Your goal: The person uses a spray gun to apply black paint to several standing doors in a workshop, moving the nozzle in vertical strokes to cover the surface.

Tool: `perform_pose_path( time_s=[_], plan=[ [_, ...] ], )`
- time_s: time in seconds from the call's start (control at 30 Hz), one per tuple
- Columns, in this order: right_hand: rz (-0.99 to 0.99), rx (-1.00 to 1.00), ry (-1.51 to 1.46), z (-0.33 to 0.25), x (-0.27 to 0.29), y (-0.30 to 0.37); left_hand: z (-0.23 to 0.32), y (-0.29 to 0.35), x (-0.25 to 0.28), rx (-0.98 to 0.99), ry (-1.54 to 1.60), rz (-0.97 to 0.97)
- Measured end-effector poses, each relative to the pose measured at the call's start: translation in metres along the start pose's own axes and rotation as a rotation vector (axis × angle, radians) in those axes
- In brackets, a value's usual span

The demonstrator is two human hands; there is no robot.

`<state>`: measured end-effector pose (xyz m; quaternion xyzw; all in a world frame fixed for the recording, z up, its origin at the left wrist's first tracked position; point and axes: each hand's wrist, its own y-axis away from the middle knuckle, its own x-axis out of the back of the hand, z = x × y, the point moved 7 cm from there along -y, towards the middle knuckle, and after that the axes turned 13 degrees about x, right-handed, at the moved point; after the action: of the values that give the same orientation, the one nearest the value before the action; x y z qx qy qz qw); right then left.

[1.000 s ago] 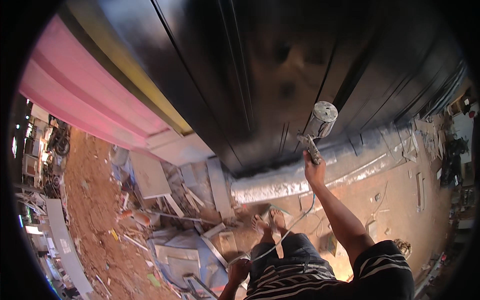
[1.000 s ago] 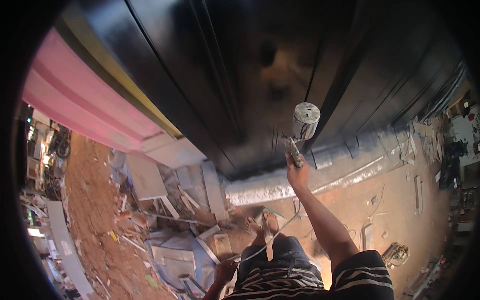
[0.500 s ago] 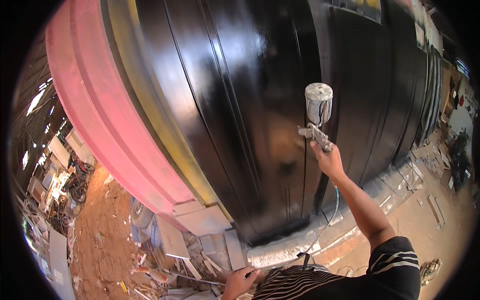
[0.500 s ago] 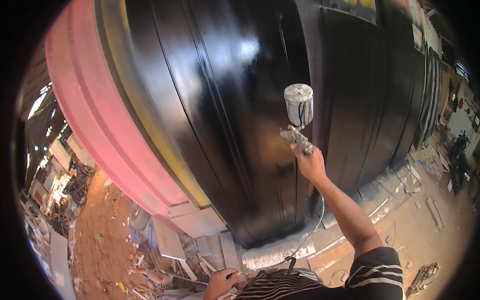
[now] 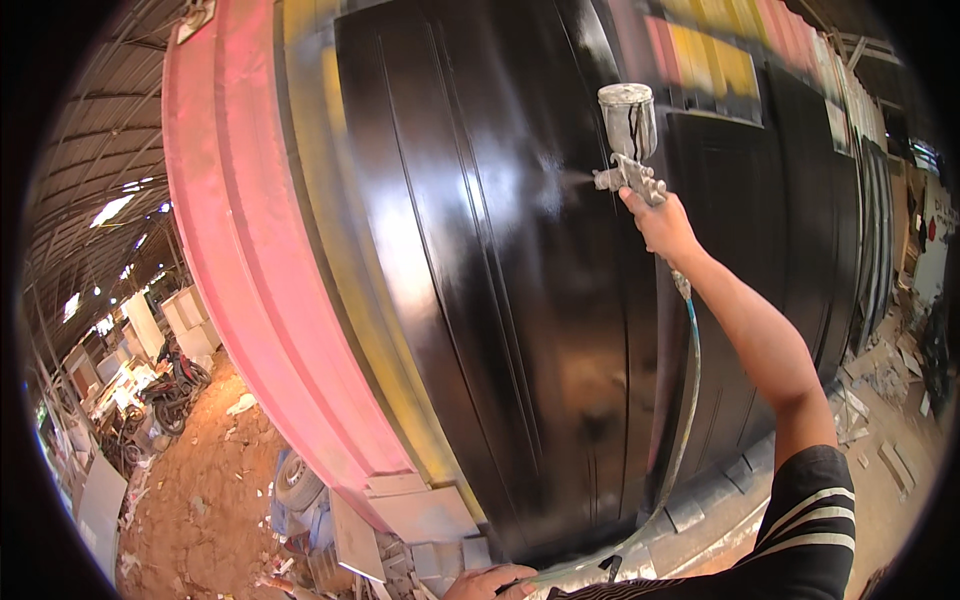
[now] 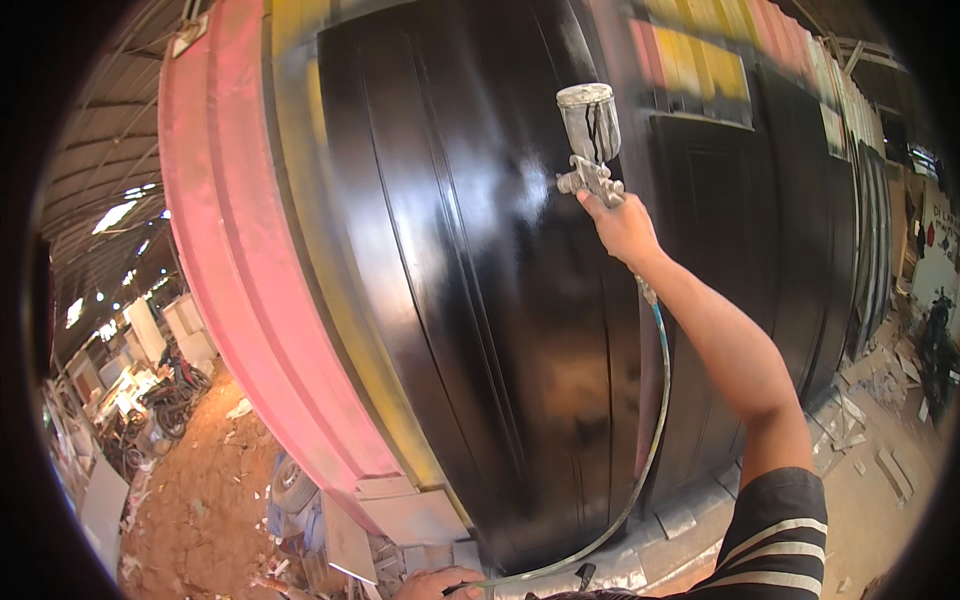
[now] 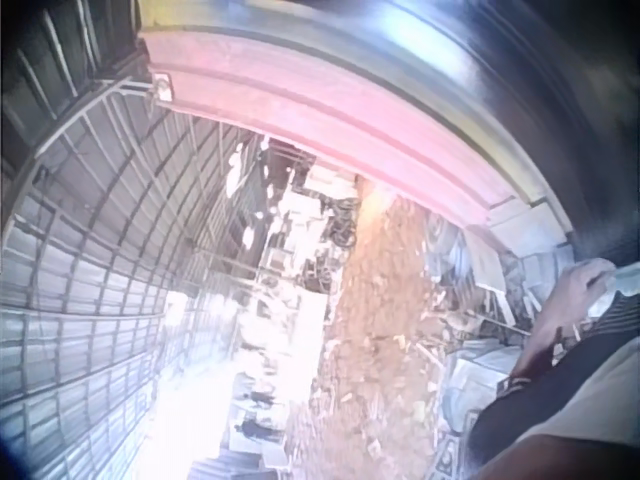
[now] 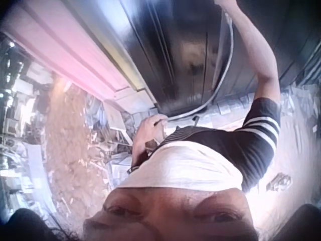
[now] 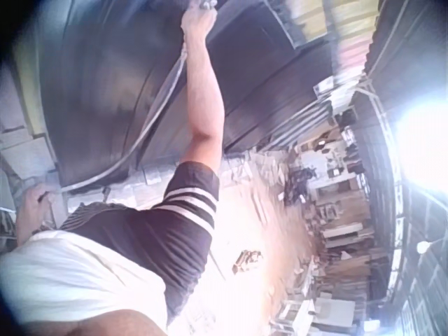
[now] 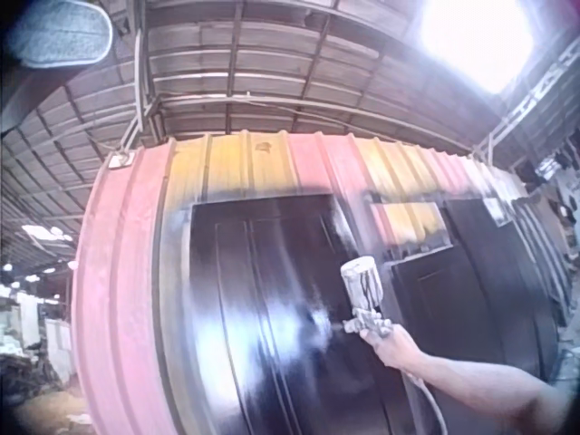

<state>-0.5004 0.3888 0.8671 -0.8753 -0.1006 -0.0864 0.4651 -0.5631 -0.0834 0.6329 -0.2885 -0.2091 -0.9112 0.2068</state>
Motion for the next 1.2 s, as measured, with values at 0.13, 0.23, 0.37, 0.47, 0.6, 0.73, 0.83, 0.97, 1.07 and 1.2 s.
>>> perform_pose_path(
  time_s=[0.13, 0.23, 0.37, 0.47, 0.6, 0.73, 0.83, 0.97, 1.07, 1.2],
  plan=[
    [0.057, 0.105, 0.033, -0.033, 0.016, -0.060, 0.016, 0.009, 0.008, -0.114, 0.072, 0.009],
    [0.092, 0.127, 0.025, -0.054, 0.022, -0.098, 0.031, 0.016, 0.017, -0.215, 0.092, 0.023],
    [0.102, 0.123, -0.016, -0.088, 0.021, -0.141, 0.046, 0.028, 0.025, -0.353, 0.094, 0.087],
    [0.179, 0.102, -0.002, -0.117, 0.030, -0.157, 0.057, 0.034, 0.030, -0.376, 0.116, 0.125],
    [0.263, 0.158, -0.059, -0.134, 0.033, -0.198, 0.057, 0.035, 0.035, -0.448, 0.121, 0.246],
    [0.346, 0.204, -0.088, -0.159, 0.040, -0.222, 0.054, 0.029, 0.037, -0.474, 0.093, 0.288],
    [0.370, 0.213, -0.105, -0.174, 0.042, -0.235, 0.057, 0.029, 0.039, -0.491, 0.118, 0.327],
    [0.446, 0.230, -0.163, -0.191, 0.045, -0.249, 0.065, 0.027, 0.043, -0.446, 0.151, 0.307],
    [0.435, 0.232, -0.183, -0.194, 0.041, -0.257, 0.070, 0.024, 0.045, -0.430, 0.135, 0.347],
    [0.380, 0.226, -0.178, -0.188, 0.025, -0.264, 0.067, 0.016, 0.043, -0.488, 0.178, 0.290]
  ],
)
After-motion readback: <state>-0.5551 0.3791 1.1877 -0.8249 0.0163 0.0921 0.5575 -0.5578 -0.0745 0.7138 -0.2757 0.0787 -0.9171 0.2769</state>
